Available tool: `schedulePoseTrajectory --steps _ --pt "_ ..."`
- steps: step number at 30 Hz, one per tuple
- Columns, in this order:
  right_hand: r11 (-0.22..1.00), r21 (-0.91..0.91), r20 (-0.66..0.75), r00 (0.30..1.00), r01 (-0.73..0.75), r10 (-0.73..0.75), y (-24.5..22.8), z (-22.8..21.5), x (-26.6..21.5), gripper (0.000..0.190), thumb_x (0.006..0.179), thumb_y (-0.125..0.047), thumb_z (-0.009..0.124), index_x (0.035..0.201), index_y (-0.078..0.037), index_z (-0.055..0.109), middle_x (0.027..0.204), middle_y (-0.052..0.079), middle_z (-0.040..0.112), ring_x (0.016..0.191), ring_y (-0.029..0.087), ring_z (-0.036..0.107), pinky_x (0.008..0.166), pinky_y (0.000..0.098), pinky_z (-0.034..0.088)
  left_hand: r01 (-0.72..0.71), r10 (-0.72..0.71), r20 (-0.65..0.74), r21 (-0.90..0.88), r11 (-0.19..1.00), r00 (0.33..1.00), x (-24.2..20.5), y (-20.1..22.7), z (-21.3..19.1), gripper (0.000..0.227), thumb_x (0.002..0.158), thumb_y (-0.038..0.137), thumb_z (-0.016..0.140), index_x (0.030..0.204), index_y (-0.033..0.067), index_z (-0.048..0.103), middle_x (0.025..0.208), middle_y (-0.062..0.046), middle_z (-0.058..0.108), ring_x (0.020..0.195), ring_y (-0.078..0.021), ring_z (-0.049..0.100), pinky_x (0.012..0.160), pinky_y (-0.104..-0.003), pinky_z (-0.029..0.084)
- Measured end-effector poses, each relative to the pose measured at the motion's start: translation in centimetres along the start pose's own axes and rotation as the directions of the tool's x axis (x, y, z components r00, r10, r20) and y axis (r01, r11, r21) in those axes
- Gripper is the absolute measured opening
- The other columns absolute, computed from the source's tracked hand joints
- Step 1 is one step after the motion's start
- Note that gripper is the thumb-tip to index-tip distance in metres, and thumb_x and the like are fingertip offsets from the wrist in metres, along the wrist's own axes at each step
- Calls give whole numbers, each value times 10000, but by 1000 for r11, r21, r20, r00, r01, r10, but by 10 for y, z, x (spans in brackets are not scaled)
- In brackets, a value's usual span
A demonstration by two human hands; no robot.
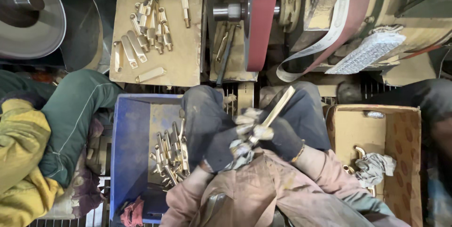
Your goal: The person sits on the floor and uses a belt sander to polish brass-colored metal parts. They hold each part with a cloth, press it against the moving belt, rotate it to treat different sides, and place finished pieces into a blue bin.
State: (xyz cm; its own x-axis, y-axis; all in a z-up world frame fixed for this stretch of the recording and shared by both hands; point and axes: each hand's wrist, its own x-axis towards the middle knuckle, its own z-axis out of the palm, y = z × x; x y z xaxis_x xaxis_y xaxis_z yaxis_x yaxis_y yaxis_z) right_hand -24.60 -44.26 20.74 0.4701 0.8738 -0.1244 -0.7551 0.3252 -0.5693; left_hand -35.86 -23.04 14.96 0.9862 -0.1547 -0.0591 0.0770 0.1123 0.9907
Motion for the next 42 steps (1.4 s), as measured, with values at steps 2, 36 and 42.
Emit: schedulePoseTrajectory --steps 2,36,42 --pt "991 116 -51 997 62 -56 2 -15 -2 487 924 -117 781 1261 -25 441 1226 118 597 1059 195 635 910 366 532 -65 65 16 35 997 998 10 18 6 420 1028 176 592 1380 -55 594 1158 -179 731 915 -188 702 778 -250 575" --pt "-7 -948 -317 944 -319 -94 -34 -11 -11 483 791 -364 814 1122 -47 663 942 192 744 870 358 727 734 437 557 -51 66 -63 212 976 996 79 44 -6 331 930 112 697 1231 -27 690 1018 -119 778 884 -173 737 802 -311 597" --pt "-16 -970 -239 961 -244 -136 -22 -60 10 516 780 -354 844 1114 -15 644 977 238 721 919 416 696 763 475 542 -159 149 55 371 915 987 112 18 -19 329 892 81 763 1190 -36 687 986 -111 746 885 -145 706 813 -302 583"
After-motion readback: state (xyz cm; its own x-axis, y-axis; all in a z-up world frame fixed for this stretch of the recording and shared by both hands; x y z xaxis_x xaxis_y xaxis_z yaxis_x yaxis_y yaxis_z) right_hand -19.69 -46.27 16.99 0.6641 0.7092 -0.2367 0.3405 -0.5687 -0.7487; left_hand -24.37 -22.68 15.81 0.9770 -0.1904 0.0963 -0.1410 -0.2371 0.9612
